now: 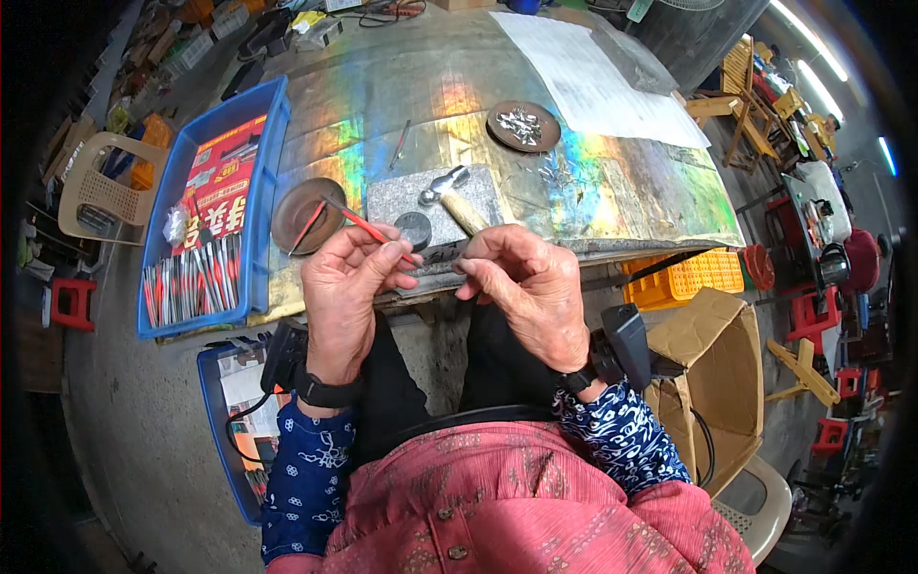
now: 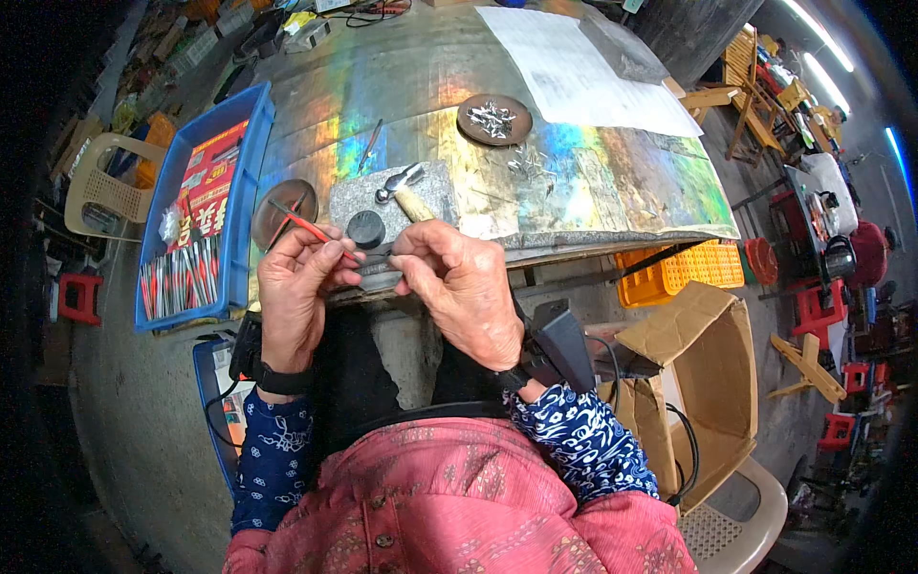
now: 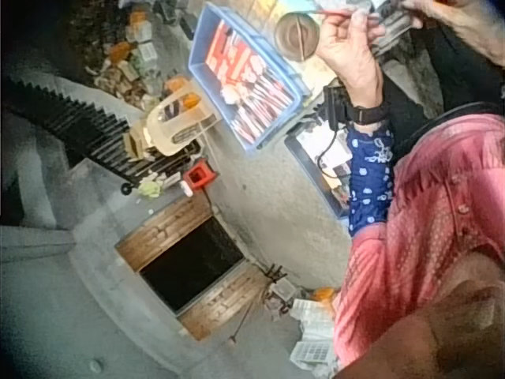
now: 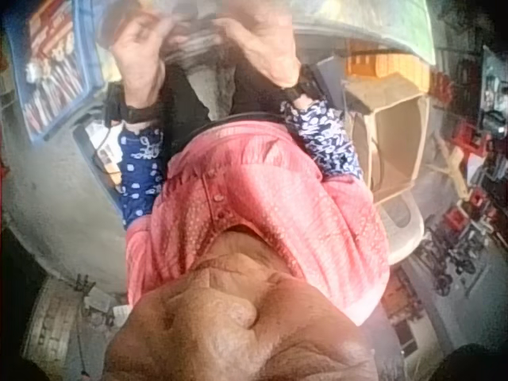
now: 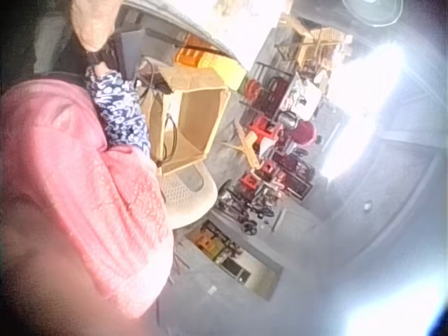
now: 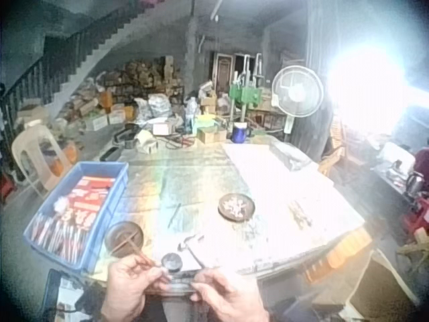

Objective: The person repeatedly picks small metal pins from a tray, places each on a metal block, and taps it with a hammer. After each tap, the pin is placed into a small dish. The cycle continues with multiple pins throughout the clip.

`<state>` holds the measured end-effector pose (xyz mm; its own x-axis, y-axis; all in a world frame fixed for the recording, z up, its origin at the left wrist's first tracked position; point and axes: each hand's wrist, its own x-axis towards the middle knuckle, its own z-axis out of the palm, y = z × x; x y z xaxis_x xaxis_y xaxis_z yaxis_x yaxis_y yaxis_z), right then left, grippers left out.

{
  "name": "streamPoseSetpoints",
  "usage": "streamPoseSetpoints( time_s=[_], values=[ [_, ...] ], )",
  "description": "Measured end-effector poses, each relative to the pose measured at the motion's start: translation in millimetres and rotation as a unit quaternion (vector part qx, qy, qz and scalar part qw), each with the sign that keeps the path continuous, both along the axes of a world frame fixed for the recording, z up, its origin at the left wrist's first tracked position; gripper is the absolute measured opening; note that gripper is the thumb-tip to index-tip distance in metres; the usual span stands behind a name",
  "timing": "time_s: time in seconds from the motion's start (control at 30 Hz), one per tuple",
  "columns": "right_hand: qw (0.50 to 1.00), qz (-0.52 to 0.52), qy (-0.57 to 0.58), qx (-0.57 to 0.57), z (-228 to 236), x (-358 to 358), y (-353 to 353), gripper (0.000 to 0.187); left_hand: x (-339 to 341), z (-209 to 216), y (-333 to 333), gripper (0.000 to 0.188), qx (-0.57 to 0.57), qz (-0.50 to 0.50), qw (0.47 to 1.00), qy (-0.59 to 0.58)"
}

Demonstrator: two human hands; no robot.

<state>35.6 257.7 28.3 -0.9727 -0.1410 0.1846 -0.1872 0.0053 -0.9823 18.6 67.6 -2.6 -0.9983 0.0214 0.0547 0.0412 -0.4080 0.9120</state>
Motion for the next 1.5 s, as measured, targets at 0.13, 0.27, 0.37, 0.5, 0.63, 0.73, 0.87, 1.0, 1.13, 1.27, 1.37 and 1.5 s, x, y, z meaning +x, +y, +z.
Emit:
streamPoseSetpoints(
  time_s=[0.13, 0.27, 0.37, 0.5, 0.63, 0.73, 0.87, 1.0, 1.13, 1.27, 1.37, 1.5],
  values=[
    [0.998, 0.014, -0.022, -0.054, -3.0, 6.0, -10.2, 0.007, 14.1, 5.0, 3.5, 0.016, 0.097, -0.033, 0.993, -0.051],
    [0.999, 0.012, -0.008, -0.038, -4.1, 9.5, -14.8, 0.009, 19.4, 5.3, 4.1, 0.017, 0.168, -0.059, 0.983, -0.053],
    [1.000, 0.011, 0.001, -0.029, -4.1, 11.5, -17.3, 0.008, 22.7, 4.2, 3.6, 0.018, 0.196, -0.067, 0.976, -0.061],
    [1.000, -0.003, 0.015, 0.002, -5.1, 14.6, -19.9, 0.006, 25.1, 2.0, 2.9, 0.019, 0.217, -0.069, 0.971, -0.069],
    [1.000, -0.003, -0.001, 0.001, -8.2, 17.8, -21.9, 0.006, 26.8, -0.2, 2.2, 0.019, 0.225, -0.070, 0.969, -0.073],
    [1.000, -0.006, -0.021, -0.020, -11.2, 19.6, -23.9, 0.008, 27.3, -2.3, 2.4, 0.019, 0.233, -0.065, 0.967, -0.077],
    [0.999, -0.012, -0.030, -0.039, -13.6, 21.5, -26.9, 0.009, 28.1, -5.2, 2.9, 0.018, 0.240, -0.066, 0.965, -0.079],
    [0.998, -0.024, -0.033, -0.048, -15.3, 22.8, -28.9, 0.007, 29.3, -6.9, 3.5, 0.017, 0.240, -0.066, 0.966, -0.075],
    [0.998, -0.056, 0.016, -0.039, -20.5, 22.2, -34.7, 0.005, 30.6, -8.1, 8.4, 0.017, 0.247, -0.038, 0.965, -0.079],
    [0.994, -0.093, 0.031, -0.050, -27.4, 21.3, -41.9, 0.004, 31.3, -9.2, 14.5, 0.017, 0.234, -0.014, 0.970, -0.059],
    [0.994, -0.099, 0.018, -0.033, -30.0, 19.6, -42.8, 0.005, 30.5, -9.8, 15.5, 0.018, 0.207, 0.008, 0.977, -0.054],
    [0.989, -0.089, 0.074, 0.089, -27.3, 12.9, -39.5, 0.006, 27.3, -9.3, 13.4, 0.017, 0.178, 0.018, 0.982, -0.051]
  ],
)
